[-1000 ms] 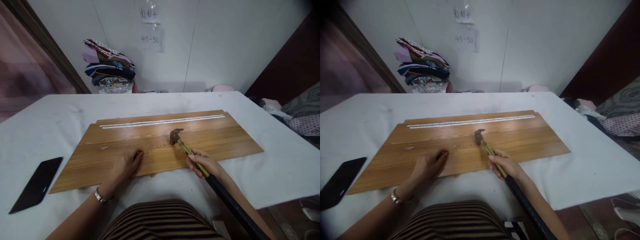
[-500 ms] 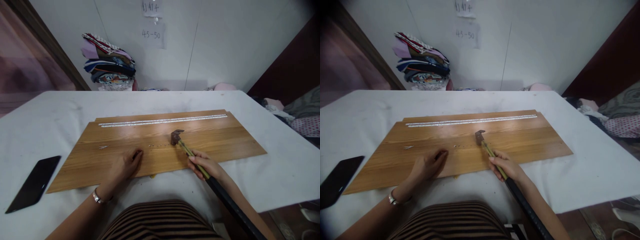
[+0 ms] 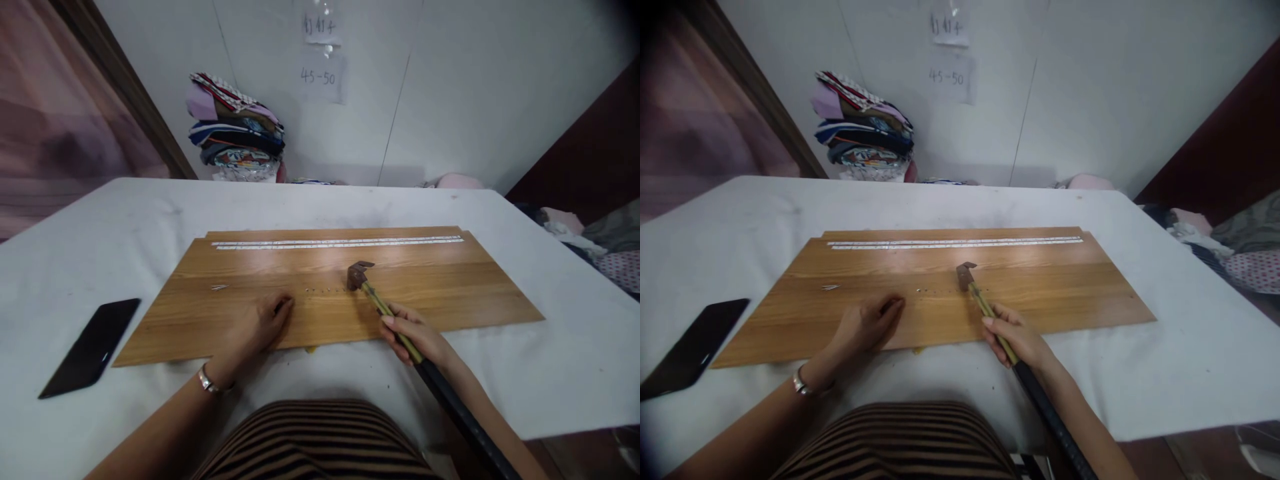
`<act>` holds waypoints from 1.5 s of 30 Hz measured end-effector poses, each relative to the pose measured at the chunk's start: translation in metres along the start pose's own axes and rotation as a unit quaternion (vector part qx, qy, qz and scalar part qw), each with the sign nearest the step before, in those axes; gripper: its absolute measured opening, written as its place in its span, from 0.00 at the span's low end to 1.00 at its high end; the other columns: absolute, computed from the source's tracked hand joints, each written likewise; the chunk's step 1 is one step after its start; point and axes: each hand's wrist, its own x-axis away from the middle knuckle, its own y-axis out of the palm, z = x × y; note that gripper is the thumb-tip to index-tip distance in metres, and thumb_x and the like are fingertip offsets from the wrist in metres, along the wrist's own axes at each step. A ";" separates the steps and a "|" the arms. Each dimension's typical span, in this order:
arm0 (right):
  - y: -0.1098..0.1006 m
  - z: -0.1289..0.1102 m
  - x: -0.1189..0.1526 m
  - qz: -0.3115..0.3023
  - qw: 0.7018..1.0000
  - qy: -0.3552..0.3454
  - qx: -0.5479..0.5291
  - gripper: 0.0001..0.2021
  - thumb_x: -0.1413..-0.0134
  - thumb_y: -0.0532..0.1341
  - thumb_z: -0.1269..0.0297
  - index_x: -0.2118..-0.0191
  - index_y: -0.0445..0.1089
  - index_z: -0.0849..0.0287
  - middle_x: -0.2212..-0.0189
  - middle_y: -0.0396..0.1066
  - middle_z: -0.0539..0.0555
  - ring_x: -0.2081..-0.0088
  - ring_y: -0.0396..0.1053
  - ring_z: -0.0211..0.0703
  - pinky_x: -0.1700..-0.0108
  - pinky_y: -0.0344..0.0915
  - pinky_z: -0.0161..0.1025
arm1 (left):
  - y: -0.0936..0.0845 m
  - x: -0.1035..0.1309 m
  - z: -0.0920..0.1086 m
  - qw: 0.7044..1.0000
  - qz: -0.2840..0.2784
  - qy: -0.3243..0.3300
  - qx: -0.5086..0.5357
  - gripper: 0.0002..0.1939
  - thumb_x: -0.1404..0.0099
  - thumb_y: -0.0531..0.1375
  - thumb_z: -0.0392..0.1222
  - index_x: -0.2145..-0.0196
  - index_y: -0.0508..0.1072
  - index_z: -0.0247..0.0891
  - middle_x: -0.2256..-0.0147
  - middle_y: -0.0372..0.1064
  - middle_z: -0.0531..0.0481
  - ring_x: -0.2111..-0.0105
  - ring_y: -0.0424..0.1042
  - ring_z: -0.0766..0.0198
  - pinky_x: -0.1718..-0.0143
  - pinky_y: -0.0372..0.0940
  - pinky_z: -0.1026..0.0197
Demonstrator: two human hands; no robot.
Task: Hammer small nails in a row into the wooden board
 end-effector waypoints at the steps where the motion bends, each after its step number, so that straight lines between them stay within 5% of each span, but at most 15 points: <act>1: -0.001 0.001 -0.001 0.001 1.000 -0.004 -0.003 0.13 0.48 0.60 0.55 0.66 0.60 0.58 0.81 0.62 0.42 0.90 0.52 0.26 0.91 0.51 0.26 | 0.000 0.000 0.000 1.000 0.003 -0.001 0.000 0.15 0.33 0.49 0.48 0.61 0.72 0.41 0.65 0.75 0.50 0.67 0.73 0.61 0.65 0.64 0.62; 8: -0.003 0.005 -0.005 0.002 1.000 -0.017 -0.004 0.14 0.49 0.60 0.53 0.70 0.59 0.59 0.83 0.60 0.42 0.91 0.52 0.26 0.91 0.52 0.26 | -0.010 -0.009 0.010 0.998 -0.012 -0.031 0.053 0.12 0.35 0.51 0.46 0.63 0.71 0.40 0.70 0.73 0.51 0.70 0.71 0.63 0.68 0.64 0.62; 15: -0.001 0.003 -0.005 0.004 1.000 -0.011 -0.017 0.14 0.50 0.61 0.54 0.67 0.58 0.58 0.82 0.61 0.41 0.91 0.53 0.26 0.92 0.51 0.26 | 0.001 -0.026 0.024 0.997 0.013 0.046 0.054 0.12 0.37 0.54 0.44 0.57 0.69 0.38 0.58 0.69 0.46 0.59 0.70 0.59 0.57 0.65 0.58; 20: -0.001 0.004 -0.004 0.003 1.000 -0.017 -0.015 0.13 0.48 0.60 0.55 0.66 0.60 0.59 0.82 0.60 0.41 0.91 0.52 0.26 0.91 0.51 0.26 | 0.008 -0.031 0.030 0.998 -0.003 0.063 0.022 0.10 0.36 0.53 0.42 0.59 0.70 0.39 0.57 0.68 0.48 0.61 0.70 0.60 0.59 0.65 0.59; 45: -0.001 0.002 -0.001 0.005 1.000 -0.010 -0.006 0.14 0.49 0.61 0.54 0.67 0.59 0.59 0.82 0.60 0.42 0.91 0.52 0.26 0.92 0.52 0.25 | 0.026 -0.028 0.024 0.994 0.041 0.079 0.067 0.11 0.32 0.49 0.42 0.61 0.70 0.39 0.61 0.66 0.48 0.61 0.68 0.63 0.57 0.65 0.58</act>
